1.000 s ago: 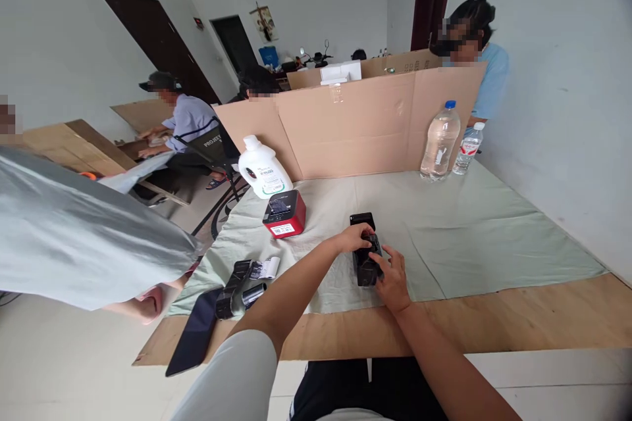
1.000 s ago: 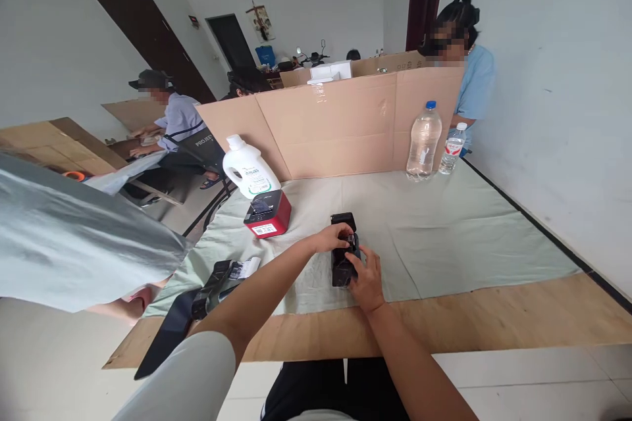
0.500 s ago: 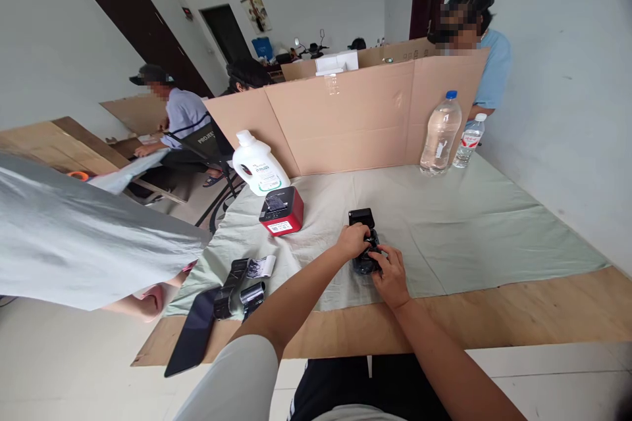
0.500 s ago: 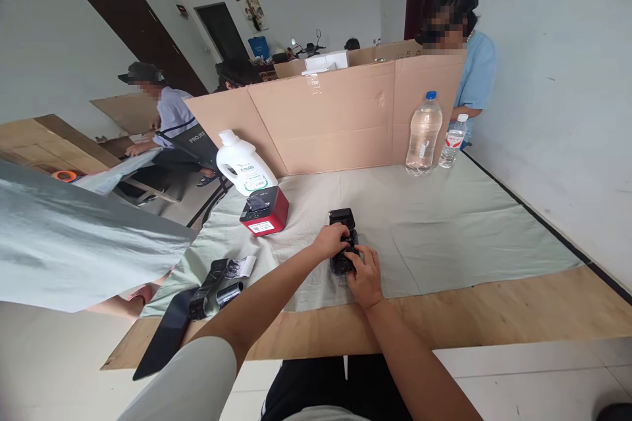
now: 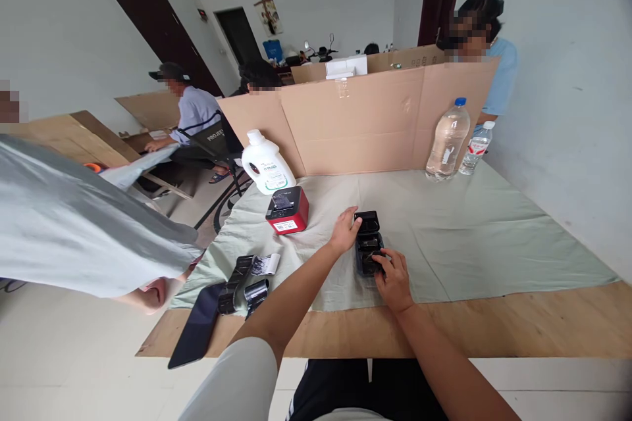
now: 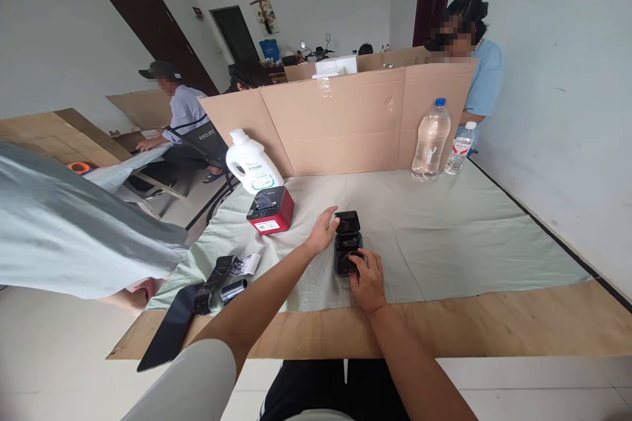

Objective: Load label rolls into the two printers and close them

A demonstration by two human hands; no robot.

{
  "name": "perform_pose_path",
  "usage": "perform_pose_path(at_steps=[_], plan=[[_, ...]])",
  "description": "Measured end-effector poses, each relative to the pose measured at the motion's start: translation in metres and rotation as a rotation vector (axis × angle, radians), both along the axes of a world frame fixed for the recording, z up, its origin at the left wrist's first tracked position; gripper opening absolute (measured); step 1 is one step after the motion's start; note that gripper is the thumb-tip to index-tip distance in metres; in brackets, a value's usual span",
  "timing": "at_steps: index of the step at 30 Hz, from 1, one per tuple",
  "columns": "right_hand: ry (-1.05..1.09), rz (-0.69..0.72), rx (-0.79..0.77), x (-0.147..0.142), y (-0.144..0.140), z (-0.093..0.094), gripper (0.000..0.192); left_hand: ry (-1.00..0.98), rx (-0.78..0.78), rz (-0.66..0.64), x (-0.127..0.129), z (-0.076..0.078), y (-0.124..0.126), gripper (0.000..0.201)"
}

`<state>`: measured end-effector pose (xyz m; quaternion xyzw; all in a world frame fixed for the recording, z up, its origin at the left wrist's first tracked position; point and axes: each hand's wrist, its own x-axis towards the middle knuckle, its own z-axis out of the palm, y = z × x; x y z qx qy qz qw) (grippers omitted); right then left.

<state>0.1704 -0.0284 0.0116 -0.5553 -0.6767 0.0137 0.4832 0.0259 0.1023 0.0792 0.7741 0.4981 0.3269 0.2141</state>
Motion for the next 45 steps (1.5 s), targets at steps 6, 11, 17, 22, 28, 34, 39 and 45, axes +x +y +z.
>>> perform_pose_path(at_steps=[6, 11, 17, 22, 28, 34, 39, 45], plan=[[0.011, 0.0, 0.038, 0.001, -0.001, 0.0, 0.029, -0.154, -0.052, -0.139, -0.008, -0.018, -0.025, 0.049], [0.003, -0.014, 0.068, 0.0, -0.001, 0.0, 0.022, -0.065, 0.031, -0.227, -0.013, -0.029, -0.057, 0.042], [-0.052, -0.02, 0.06, 0.001, 0.003, -0.003, 0.055, -0.017, 0.07, -0.189, -0.009, -0.043, -0.072, 0.041], [-0.125, -0.041, -0.006, -0.001, 0.006, -0.007, 0.067, -0.053, 0.076, -0.159, -0.005, -0.056, -0.077, 0.042], [-0.155, -0.078, -0.041, -0.002, 0.005, -0.005, 0.066, -0.093, 0.088, -0.144, -0.003, -0.062, -0.081, 0.039], [-0.243, -0.061, -0.134, 0.006, 0.005, 0.003, 0.058, -0.081, 0.077, -0.121, 0.0, -0.062, -0.086, 0.039], [-0.268, -0.061, -0.178, 0.0, 0.001, 0.009, 0.064, -0.166, 0.069, -0.151, -0.003, -0.066, -0.084, 0.037], [-0.212, -0.199, -0.359, -0.026, 0.007, 0.019, 0.071, -0.369, 0.014, -0.156, -0.011, -0.079, -0.073, 0.042]])
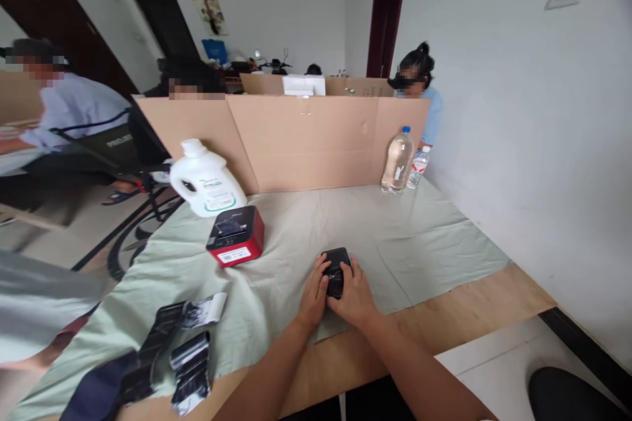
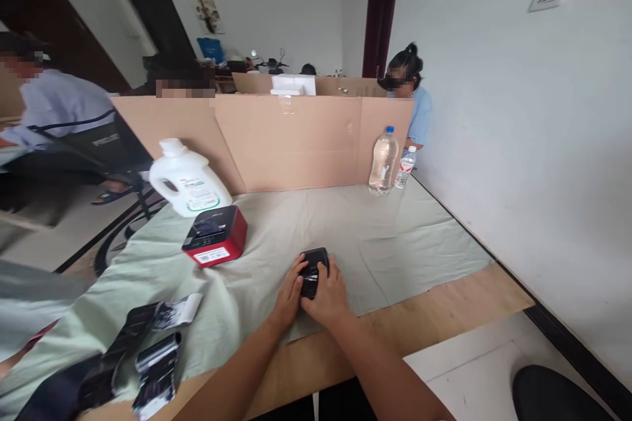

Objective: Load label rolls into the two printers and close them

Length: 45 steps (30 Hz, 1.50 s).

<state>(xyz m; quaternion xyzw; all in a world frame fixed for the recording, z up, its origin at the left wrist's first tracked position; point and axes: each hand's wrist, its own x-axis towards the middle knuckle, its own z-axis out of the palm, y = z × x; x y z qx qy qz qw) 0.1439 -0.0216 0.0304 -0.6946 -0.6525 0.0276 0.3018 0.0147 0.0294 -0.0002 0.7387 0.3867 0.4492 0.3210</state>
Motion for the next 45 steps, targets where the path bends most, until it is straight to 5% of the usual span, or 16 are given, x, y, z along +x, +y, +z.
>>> perform_pose_path(at_steps=[6, 10, 13, 15, 18, 21, 25, 31, 34, 37, 40, 45], plan=[[0.0, -0.074, -0.123, -0.014, 0.012, 0.008, 0.085, -0.149, -0.126, 0.084, -0.002, -0.007, 0.002, 0.052], [0.0, -0.056, -0.073, -0.001, 0.024, 0.0, 0.087, -0.143, -0.159, 0.124, -0.003, -0.015, 0.005, 0.053], [0.034, -0.068, -0.029, 0.033, 0.05, -0.002, 0.086, 0.019, -0.133, 0.112, -0.002, -0.017, 0.006, 0.049], [0.056, -0.121, -0.029, 0.067, 0.076, 0.004, 0.083, 0.251, -0.081, -0.01, 0.0, -0.012, 0.004, 0.045], [0.058, -0.316, -0.093, 0.126, 0.117, 0.021, 0.082, 0.613, 0.008, -0.247, 0.003, 0.001, -0.002, 0.049], [0.02, -0.54, -0.234, 0.181, 0.144, 0.034, 0.083, 0.804, 0.044, -0.328, 0.006, 0.012, -0.007, 0.052], [0.009, -0.607, -0.303, 0.226, 0.152, 0.032, 0.086, 0.835, 0.03, -0.331, 0.006, 0.019, -0.007, 0.053], [-0.104, -0.572, -0.399, 0.24, 0.144, 0.019, 0.089, 0.697, -0.039, -0.331, 0.006, 0.024, -0.014, 0.053], [-0.297, -0.6, -0.32, 0.23, 0.148, 0.019, 0.091, 0.525, -0.098, -0.307, 0.008, 0.021, -0.014, 0.052], [-0.458, -0.389, -0.066, 0.193, 0.163, 0.019, 0.079, 0.203, -0.245, -0.209, -0.005, 0.021, 0.003, 0.047], [-0.375, -0.054, 0.009, 0.125, 0.179, 0.019, 0.069, -0.143, -0.251, 0.149, -0.049, 0.036, 0.032, 0.035], [0.162, 0.397, -0.093, -0.018, 0.2, 0.014, 0.073, -0.345, -0.08, 0.808, -0.162, 0.072, 0.093, 0.028]])
